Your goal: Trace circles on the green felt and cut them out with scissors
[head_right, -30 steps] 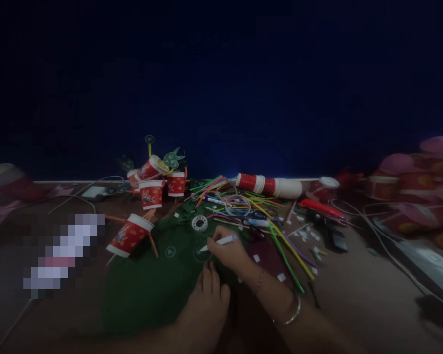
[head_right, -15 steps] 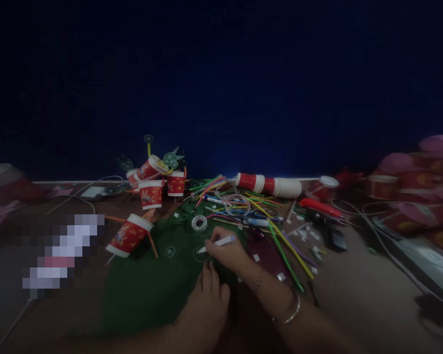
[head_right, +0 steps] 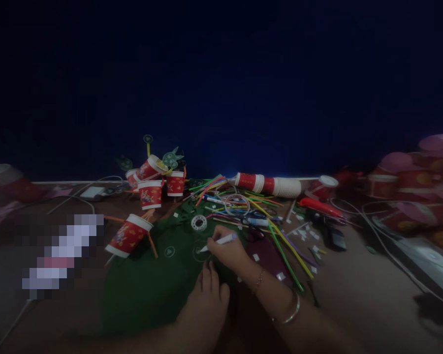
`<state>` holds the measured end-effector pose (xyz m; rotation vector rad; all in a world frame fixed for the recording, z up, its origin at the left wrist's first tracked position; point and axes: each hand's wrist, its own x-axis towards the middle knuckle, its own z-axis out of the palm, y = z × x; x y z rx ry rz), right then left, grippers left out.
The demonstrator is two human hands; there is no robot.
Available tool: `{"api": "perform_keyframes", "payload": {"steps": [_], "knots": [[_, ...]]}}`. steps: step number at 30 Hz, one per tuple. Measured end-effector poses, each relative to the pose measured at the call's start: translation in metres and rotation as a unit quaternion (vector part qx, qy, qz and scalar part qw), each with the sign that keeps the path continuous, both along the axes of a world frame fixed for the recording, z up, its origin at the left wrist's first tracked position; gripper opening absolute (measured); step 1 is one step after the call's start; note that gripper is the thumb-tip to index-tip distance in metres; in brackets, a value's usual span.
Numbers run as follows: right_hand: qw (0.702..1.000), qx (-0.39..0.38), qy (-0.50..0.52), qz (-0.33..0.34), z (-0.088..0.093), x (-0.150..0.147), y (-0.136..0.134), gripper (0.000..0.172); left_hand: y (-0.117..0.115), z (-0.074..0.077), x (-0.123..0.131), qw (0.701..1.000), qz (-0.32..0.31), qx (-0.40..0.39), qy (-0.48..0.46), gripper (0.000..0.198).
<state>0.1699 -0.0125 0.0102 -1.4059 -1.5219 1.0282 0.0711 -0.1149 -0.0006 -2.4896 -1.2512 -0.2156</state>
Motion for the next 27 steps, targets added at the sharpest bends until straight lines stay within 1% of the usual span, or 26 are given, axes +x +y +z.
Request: {"api": "perform_keyframes", "payload": {"steps": [6, 10, 15, 27], "knots": [[0.998, -0.023, 0.053, -0.026, 0.0018, 0.0008, 0.0025, 0.020, 0.0007, -0.0001, 0.0005, 1.000, 0.004, -0.002, -0.002, 0.023], [0.999, 0.004, 0.035, -0.022, 0.0004, 0.0010, 0.0025, 0.019, 0.0011, -0.0007, 0.0012, 1.000, -0.003, -0.005, -0.003, 0.026], [1.000, -0.007, 0.019, -0.021, -0.0005, 0.0009, 0.0023, 0.019, 0.0005, -0.0021, 0.0010, 1.000, 0.001, -0.007, -0.006, 0.024], [1.000, 0.002, 0.009, -0.015, -0.0023, 0.0002, 0.0024, 0.017, -0.0003, -0.0028, 0.0020, 1.000, 0.008, -0.005, -0.002, 0.024]]}}
